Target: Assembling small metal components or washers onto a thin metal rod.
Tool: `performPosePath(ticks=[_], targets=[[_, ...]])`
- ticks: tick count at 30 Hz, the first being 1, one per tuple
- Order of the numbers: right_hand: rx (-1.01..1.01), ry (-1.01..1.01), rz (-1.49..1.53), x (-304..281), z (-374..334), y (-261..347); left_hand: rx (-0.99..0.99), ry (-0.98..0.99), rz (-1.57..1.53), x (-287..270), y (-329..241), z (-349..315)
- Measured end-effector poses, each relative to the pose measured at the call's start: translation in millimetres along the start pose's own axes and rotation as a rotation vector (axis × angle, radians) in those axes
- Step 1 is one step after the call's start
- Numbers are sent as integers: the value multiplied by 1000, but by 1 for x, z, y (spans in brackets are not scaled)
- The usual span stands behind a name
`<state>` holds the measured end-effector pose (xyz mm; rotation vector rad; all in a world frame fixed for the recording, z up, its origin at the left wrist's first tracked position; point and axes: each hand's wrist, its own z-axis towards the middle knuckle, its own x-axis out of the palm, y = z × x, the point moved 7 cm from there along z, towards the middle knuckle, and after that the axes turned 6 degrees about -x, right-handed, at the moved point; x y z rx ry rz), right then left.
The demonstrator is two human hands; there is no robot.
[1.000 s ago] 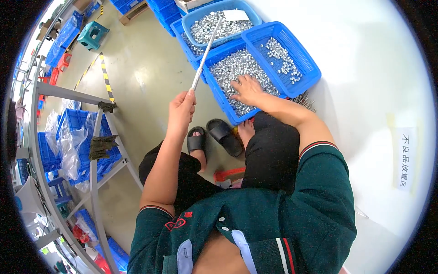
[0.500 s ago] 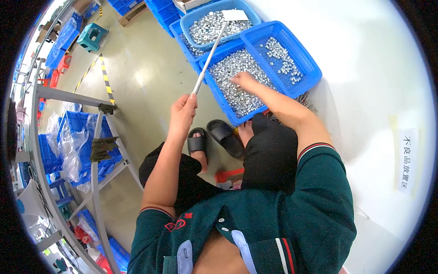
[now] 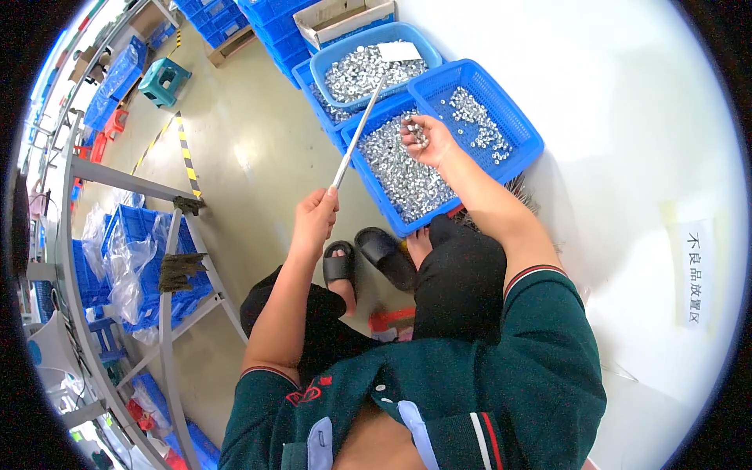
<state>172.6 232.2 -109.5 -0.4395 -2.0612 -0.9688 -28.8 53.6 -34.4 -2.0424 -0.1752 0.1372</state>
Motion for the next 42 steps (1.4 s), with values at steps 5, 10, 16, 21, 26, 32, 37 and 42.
performPosePath(ticks=[5,10,16,21,26,32,37,42], targets=[[-64,131,-37,24,-8,5,-5,-3,3,-8,3,-2],[-35,216,46,36,-11,16,39,-7,49,-7,4,0],[-22,-69,-31,34,-8,17,75,-40,94,-15,12,2],[-30,13,-97,40,-9,20,81,-57,119,-18,10,2],[-57,-38,-6,48,-12,18,90,-54,167,-21,6,-3],[-33,75,71,59,-15,25,74,-58,243,-24,8,-4],[-2,142,89,74,-20,28,83,-40,281,-22,6,-8],[43,146,-11,88,-25,23,78,-42,295,-23,5,-10]])
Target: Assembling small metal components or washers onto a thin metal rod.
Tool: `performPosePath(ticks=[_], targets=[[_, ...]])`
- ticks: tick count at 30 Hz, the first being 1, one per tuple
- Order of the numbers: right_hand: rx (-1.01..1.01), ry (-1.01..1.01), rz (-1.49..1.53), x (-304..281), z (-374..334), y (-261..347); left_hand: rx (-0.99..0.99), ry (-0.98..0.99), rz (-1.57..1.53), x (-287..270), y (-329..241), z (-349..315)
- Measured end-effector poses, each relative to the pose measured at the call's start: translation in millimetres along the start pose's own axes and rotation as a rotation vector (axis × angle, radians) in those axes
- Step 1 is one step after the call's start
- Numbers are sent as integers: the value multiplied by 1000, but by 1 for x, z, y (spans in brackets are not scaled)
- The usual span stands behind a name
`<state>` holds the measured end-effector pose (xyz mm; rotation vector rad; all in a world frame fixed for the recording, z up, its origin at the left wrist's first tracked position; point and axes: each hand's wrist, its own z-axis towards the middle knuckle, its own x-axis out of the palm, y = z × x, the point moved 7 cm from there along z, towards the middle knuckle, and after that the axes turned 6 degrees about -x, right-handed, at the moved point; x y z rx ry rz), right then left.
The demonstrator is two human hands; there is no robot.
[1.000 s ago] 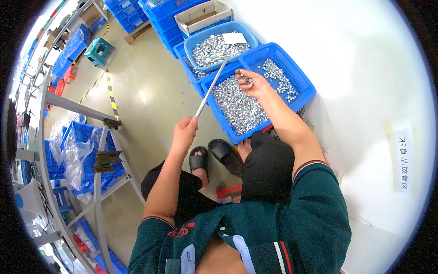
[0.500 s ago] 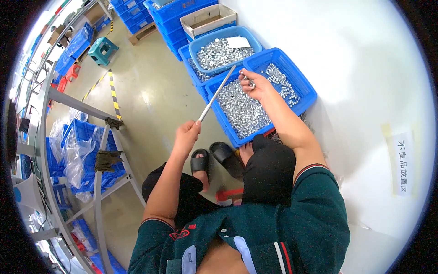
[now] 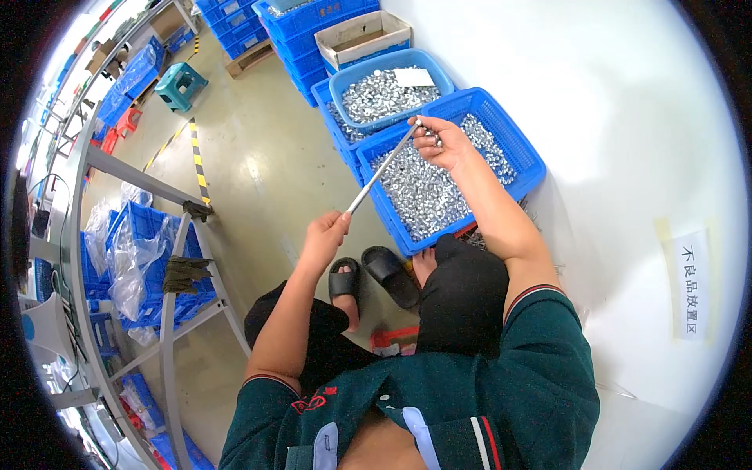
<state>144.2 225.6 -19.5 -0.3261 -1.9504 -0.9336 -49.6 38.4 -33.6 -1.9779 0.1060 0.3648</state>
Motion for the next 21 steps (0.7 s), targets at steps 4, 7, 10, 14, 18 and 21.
performPosePath(ticks=[4,7,10,14,18,21], targets=[[105,27,-47,-1,-2,3,21,0,5,4,-1,1],[4,-36,-298,12,-7,8,62,-27,39,1,-1,1],[-131,22,-347,33,-10,3,21,-34,-1,0,-3,4],[61,161,-771,49,-19,-35,8,-3,-145,6,-5,7],[162,125,-842,39,-21,-47,-19,3,-229,8,-11,8],[44,-83,-741,6,-12,-24,25,12,-250,8,-13,9]])
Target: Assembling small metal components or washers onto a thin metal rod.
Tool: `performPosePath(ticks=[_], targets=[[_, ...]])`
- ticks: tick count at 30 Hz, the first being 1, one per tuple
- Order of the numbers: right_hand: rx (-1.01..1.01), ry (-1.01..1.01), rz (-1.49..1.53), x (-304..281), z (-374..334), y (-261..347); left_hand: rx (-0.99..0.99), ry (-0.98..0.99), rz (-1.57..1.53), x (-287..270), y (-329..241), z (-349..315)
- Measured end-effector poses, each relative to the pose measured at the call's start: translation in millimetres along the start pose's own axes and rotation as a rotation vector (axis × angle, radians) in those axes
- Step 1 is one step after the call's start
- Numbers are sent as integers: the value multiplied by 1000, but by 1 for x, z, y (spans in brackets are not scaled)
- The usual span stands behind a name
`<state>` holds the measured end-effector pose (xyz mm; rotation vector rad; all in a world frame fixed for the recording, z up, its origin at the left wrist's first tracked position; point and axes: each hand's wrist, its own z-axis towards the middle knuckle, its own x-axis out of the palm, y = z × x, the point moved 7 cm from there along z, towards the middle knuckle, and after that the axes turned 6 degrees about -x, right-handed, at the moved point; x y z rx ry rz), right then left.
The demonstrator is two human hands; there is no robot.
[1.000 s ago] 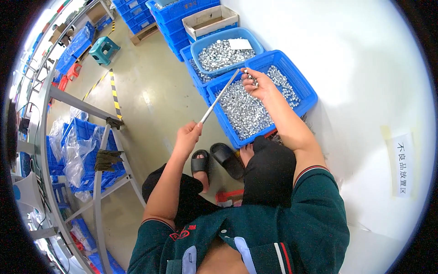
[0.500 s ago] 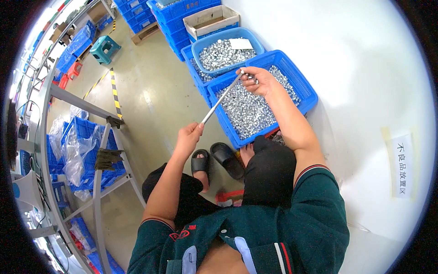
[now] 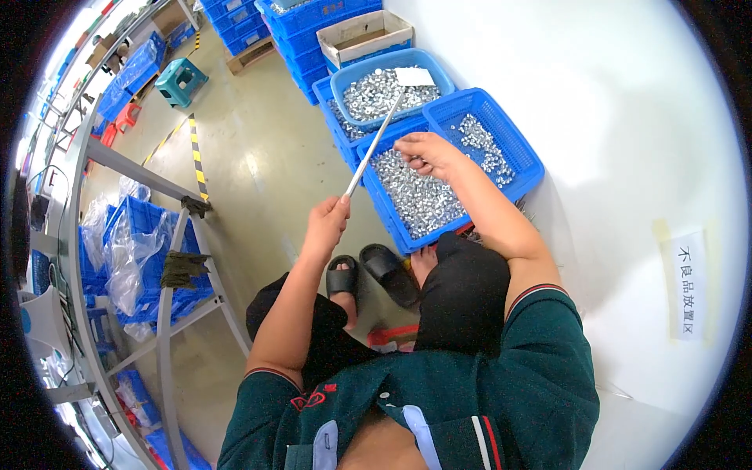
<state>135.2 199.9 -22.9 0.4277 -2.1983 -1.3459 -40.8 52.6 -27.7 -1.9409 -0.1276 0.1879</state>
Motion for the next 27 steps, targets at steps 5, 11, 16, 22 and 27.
performPosePath(ticks=[5,11,16,22,27], targets=[[67,-134,370,-23,4,-7,29,-12,14,-2,4,0],[-68,-56,442,-24,3,11,42,-27,71,-6,8,0],[-142,-8,639,-32,3,17,53,-22,104,-3,5,-1],[-139,35,776,-37,1,24,22,10,213,0,-1,-8],[-118,58,707,-28,-2,24,21,17,240,-1,6,-5]])
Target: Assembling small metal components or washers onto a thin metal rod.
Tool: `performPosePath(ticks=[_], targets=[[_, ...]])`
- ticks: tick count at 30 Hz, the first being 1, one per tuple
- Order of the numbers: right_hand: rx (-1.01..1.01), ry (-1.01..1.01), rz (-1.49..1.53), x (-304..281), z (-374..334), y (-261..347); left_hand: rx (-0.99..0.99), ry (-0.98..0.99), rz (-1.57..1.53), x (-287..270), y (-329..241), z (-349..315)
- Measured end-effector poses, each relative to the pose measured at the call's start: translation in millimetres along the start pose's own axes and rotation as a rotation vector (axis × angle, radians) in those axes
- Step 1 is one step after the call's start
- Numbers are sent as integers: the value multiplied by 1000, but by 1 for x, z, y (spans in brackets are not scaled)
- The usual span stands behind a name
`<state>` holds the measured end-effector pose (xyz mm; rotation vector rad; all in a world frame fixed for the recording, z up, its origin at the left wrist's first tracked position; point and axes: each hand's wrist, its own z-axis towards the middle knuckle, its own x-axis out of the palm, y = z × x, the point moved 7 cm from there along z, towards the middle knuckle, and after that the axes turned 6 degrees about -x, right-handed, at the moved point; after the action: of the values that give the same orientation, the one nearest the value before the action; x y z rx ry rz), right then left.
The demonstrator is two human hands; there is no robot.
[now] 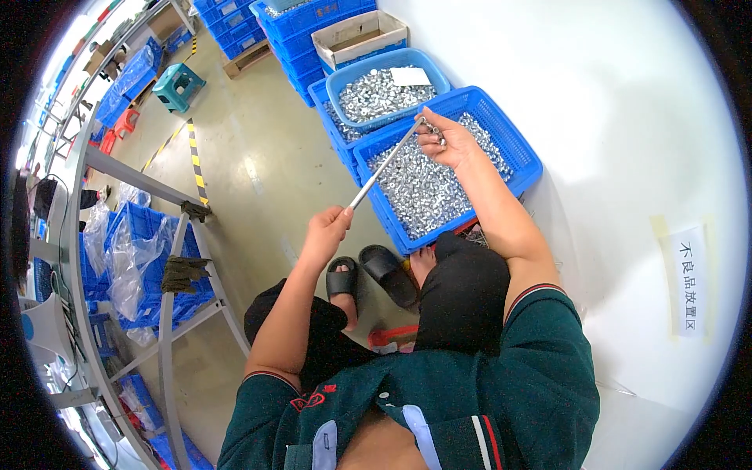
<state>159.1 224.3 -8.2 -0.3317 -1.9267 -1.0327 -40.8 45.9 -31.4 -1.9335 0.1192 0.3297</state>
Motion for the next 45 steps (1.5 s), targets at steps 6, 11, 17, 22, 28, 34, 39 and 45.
performPosePath(ticks=[6,11,17,22,28,34,39,45], targets=[[-117,-53,-299,10,-6,17,11,-11,14,-2,0,0],[-200,-63,-723,23,-8,33,14,19,-5,-2,3,1],[64,48,-466,31,-7,-22,-35,43,-121,2,2,3],[126,-33,-509,7,-5,-20,-79,16,-242,-1,-2,2],[5,-163,-268,-1,-3,-2,-66,41,-219,0,-1,0],[-53,-60,-172,7,-2,6,-59,46,-147,0,2,2],[-95,-18,-114,14,-2,9,-26,69,-149,3,1,1],[-219,-9,-443,18,-5,23,-4,41,-104,3,0,1]])
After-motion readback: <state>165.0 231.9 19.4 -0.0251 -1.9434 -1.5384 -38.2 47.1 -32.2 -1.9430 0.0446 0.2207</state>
